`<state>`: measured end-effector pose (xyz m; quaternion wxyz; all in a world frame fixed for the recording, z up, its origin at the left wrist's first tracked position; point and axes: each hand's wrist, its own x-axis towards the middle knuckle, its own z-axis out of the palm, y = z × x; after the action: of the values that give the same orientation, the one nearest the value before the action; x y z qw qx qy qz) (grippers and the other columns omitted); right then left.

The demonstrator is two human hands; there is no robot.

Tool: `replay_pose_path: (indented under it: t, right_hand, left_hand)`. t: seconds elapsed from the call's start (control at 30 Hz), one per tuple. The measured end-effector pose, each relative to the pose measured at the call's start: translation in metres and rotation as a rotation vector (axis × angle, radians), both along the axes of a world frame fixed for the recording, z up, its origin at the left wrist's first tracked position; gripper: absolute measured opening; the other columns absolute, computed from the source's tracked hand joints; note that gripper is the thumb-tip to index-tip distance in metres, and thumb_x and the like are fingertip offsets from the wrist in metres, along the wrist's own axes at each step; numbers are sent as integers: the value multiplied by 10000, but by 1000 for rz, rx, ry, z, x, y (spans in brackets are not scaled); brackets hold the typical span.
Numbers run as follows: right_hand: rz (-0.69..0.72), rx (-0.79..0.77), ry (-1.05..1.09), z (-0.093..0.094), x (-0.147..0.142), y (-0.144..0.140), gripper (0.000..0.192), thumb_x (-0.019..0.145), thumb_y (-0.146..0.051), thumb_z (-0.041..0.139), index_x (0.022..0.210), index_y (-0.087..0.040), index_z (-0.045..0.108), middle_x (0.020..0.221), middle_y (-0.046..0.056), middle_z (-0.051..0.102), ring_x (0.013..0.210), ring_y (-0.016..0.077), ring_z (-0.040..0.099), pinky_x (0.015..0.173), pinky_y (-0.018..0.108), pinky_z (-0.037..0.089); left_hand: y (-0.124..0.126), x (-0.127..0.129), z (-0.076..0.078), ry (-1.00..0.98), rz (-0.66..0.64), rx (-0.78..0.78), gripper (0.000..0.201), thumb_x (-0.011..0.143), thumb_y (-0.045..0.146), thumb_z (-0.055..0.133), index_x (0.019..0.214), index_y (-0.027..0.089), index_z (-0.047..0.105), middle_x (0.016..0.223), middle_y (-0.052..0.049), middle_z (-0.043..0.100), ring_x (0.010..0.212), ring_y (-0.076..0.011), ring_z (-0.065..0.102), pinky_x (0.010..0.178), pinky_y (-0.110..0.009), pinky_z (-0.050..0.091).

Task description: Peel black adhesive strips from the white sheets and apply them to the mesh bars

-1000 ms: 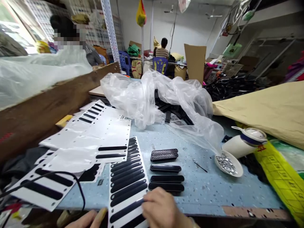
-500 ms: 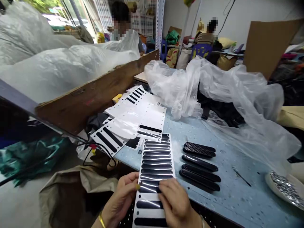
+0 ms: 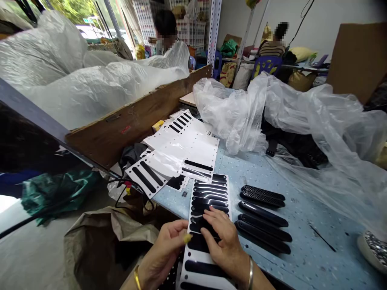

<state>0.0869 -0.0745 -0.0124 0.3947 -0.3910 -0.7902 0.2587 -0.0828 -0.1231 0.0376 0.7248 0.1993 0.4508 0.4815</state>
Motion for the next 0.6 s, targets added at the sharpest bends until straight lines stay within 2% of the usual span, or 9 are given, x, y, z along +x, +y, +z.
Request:
replay_pose_path:
  t: [0.1,0.2,0.3,0.47,0.6]
  right_hand:
    - [8,-4,20,0,5,4,296,793,-137,590,1073,-189,671,1067,129,699,1110,317,600,896,524,493]
    - [49,-21,22,6,8,-1,293,775,-176,631,1061,-214,684,1107,124,688,1152,344,572,916,564,467]
    - [100,-44,45,16,10,-7,323,753,-228,681,1076,-224,683,1112,123,695,1133,362,584,923,595,451]
    - [219,-196,195,30,10,0,282,822,-185,608,1083,-246,695,1037,77,734,988,262,675,884,450,521]
    - [251,-235,232,29,11,6,299,883,-180,537,1128,-271,684,1055,57,731,991,223,675,907,397,517]
  left_hand:
    - [-8,1,-5,49,-53,-30,225,686,252,805,871,136,753,712,-61,695,675,-163,600,628,-235,439]
    - [-13,4,-8,122,-23,-27,178,701,286,792,785,134,757,605,-27,656,559,-112,524,542,-194,385]
    - [-9,9,-4,159,-13,10,158,704,293,784,724,141,748,585,-3,625,544,-96,472,525,-185,357]
    - [8,14,7,180,-33,118,125,734,272,750,726,147,758,654,-15,654,634,-122,489,601,-199,391]
    - [19,14,8,163,-51,170,103,736,238,739,774,151,777,705,-39,693,735,-160,539,698,-227,425]
